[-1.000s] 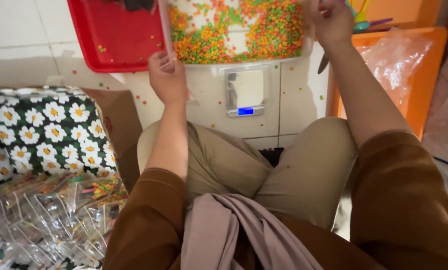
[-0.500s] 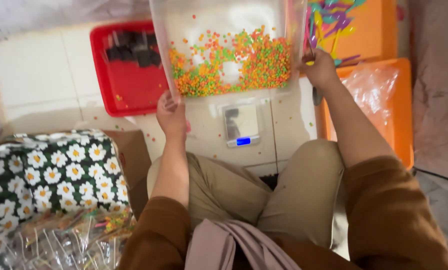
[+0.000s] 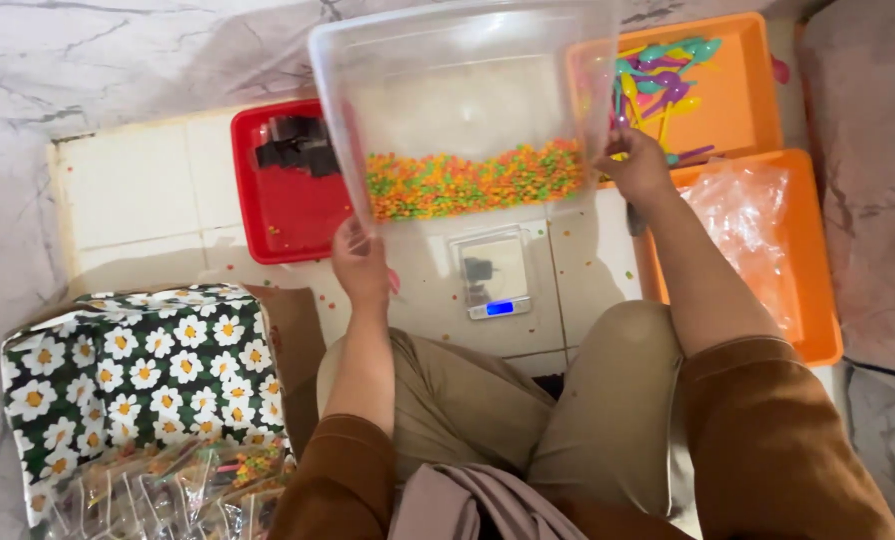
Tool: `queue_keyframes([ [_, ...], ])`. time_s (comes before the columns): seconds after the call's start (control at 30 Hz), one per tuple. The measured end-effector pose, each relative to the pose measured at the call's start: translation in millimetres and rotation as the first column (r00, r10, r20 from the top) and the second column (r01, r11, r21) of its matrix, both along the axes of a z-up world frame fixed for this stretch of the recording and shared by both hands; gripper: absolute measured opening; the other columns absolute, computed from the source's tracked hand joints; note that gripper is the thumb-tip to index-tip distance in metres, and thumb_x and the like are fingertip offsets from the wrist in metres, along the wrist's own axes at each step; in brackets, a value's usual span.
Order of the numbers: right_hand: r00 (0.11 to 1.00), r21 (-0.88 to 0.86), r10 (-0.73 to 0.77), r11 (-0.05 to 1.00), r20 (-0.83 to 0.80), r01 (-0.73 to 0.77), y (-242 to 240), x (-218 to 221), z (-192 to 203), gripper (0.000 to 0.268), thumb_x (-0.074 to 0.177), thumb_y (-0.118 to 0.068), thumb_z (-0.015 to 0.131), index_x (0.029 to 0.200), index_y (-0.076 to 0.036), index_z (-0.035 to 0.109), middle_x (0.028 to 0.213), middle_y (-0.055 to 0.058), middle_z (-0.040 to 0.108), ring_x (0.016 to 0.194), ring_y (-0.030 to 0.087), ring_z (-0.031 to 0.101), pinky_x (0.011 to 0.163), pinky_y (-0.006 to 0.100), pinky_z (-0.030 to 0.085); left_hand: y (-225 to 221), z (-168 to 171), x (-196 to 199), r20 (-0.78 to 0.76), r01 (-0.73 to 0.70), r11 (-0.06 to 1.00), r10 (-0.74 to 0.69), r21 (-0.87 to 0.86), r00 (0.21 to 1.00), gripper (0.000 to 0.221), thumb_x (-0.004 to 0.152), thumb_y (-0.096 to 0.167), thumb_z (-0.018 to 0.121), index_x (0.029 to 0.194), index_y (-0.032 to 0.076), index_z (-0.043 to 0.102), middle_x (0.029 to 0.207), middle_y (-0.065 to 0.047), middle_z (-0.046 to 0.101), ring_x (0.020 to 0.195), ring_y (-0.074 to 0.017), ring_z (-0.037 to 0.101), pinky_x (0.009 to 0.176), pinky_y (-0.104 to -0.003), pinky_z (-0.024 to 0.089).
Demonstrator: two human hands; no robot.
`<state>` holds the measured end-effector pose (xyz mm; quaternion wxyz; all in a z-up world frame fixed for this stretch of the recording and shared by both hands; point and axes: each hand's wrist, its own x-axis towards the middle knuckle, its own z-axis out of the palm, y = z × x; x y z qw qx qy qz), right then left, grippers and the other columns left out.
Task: Packaging small multi-colored candies into plastic bags using a small cup as a scoop and a scale for weighing.
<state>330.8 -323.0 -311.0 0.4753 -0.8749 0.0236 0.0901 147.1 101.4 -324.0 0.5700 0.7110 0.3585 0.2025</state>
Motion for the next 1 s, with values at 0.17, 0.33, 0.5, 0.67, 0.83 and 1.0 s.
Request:
queue_keyframes([
  [0.17,0.999,-0.042,0.018,0.999,-0.046,-0.02,11.9,-0.6,11.9,0.028,0.086,-0.004,0.083,0.106,-0.009,0.065,0.098,0.01,0.07,0.093,0.023,0.07,0.075,0.035,0.06,-3.4,8.0,0.7,-0.027,-0.061,0.998,0.061,-0.021,0.998,0.051,0.075,0.004,0.081,0.125,0.006,0.069,0.109,-0.015,0.073,0.097,-0.0224,0.073,0.084,-0.027,0.062],
  [0.33,0.995,-0.06,0.013,0.998,-0.102,-0.019,9.6,7.4,-19.6,0.022,0.085,-0.008,0.084,0.101,-0.013,0.07,0.091,0.006,0.07,0.089,0.021,0.071,0.071,0.033,0.061,5.8,-14.8,-3.0,-0.119,-0.044,0.998,0.039,-0.04,0.992,0.052,0.075,0.008,0.081,0.126,0.01,0.071,0.104,-0.009,0.074,0.092,-0.0168,0.073,0.081,-0.024,0.063],
  [0.5,0.984,-0.189,0.01,0.981,-0.178,-0.044,16.2,17.4,-35.4,0.026,0.086,-0.02,0.083,0.109,-0.012,0.073,0.098,0.011,0.072,0.096,0.026,0.071,0.082,0.039,0.058,8.4,-27.7,-0.3,-0.213,0.004,0.999,-0.013,-0.043,0.977,0.056,0.076,0.013,0.082,0.13,0.01,0.069,0.107,-0.009,0.074,0.095,-0.0147,0.073,0.083,-0.025,0.061],
  [0.67,0.967,-0.389,0.006,0.915,-0.256,-0.108,6.8,23.2,-65.6,0.031,0.086,-0.032,0.078,0.116,-0.024,0.074,0.104,-0.002,0.074,0.105,0.02,0.07,0.091,0.037,0.055,3.8,-30.0,-2.5,-0.313,0.045,0.997,-0.064,-0.067,0.948,0.061,0.077,0.012,0.084,0.135,0.008,0.065,0.114,-0.012,0.073,0.102,-0.0207,0.074,0.089,-0.031,0.061],
  [0.83,0.977,-0.367,0.021,0.925,-0.211,-0.099,10.8,14.1,-37.3,0.025,0.099,-0.04,0.066,0.117,-0.025,0.075,0.105,0.004,0.074,0.108,0.029,0.069,0.094,0.044,0.053,3.8,-19.7,-5.3,-0.275,0.101,0.992,-0.117,-0.073,0.954,0.069,0.075,0.02,0.085,0.139,0.012,0.063,0.113,-0.014,0.072,0.102,-0.024,0.073,0.09,-0.033,0.061],
  [1.0,0.992,-0.455,0.106,0.882,-0.069,-0.126,24.9,4.9,40.8,0.036,0.111,-0.035,0.048,0.121,-0.009,0.071,0.108,0.022,0.071,0.11,0.045,0.065,0.097,0.057,0.05,1.1,-4.2,-6.3,-0.197,0.129,0.971,-0.089,0.2,0.976,0.085,0.067,0.037,0.093,0.14,0.007,0.062,0.114,-0.022,0.068,0.104,-0.0345,0.071,0.087,-0.04,0.061],
])
